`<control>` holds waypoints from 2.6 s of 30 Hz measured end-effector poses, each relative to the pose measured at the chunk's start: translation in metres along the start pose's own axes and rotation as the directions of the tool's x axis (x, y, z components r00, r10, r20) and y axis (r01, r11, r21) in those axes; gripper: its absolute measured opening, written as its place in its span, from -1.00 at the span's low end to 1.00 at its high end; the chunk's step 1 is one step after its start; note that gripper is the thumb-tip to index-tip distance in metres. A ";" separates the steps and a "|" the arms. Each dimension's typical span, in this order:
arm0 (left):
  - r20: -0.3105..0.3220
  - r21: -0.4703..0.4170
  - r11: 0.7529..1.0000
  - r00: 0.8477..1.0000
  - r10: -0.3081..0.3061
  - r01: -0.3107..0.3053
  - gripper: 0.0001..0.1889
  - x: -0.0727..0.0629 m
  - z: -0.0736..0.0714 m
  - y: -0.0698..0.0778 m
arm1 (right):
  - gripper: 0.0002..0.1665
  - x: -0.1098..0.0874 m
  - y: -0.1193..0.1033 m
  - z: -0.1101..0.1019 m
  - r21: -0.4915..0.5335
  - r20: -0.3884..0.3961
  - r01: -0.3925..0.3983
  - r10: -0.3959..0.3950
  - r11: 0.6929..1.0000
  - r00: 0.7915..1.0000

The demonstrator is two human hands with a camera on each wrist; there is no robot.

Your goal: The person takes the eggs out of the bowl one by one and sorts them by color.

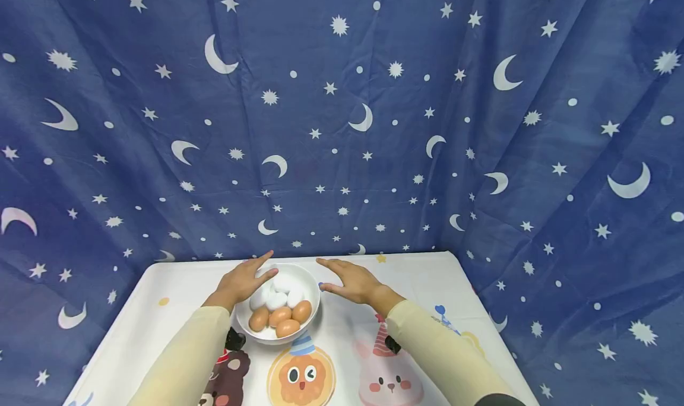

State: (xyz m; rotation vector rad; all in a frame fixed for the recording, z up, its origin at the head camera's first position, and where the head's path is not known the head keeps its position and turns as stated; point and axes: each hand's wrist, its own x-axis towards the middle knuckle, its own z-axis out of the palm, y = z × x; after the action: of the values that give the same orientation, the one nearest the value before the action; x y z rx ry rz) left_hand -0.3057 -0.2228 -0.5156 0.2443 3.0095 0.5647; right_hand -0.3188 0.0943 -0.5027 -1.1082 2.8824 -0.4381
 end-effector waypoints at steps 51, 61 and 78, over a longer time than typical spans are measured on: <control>0.202 -0.833 0.470 0.951 -0.234 0.292 -0.36 -0.054 0.036 -0.069 | -0.42 0.040 -0.046 0.038 0.144 0.207 0.065 -0.094 0.987 0.974; 0.230 -0.837 0.445 0.943 -0.242 0.319 -0.36 -0.053 0.034 -0.069 | -0.46 0.046 -0.051 0.052 0.101 0.253 0.041 -0.066 0.994 0.965; 0.254 -0.847 0.408 0.933 -0.254 0.342 -0.37 -0.051 0.033 -0.067 | -0.42 0.055 -0.059 0.060 0.085 0.321 0.037 -0.062 0.996 0.945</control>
State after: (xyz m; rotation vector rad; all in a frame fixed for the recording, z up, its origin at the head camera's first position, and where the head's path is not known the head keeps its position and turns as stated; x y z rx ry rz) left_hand -0.2616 -0.2813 -0.5693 -0.3387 2.1284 1.8670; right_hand -0.3144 0.0013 -0.5403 -1.1233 2.5372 -0.3307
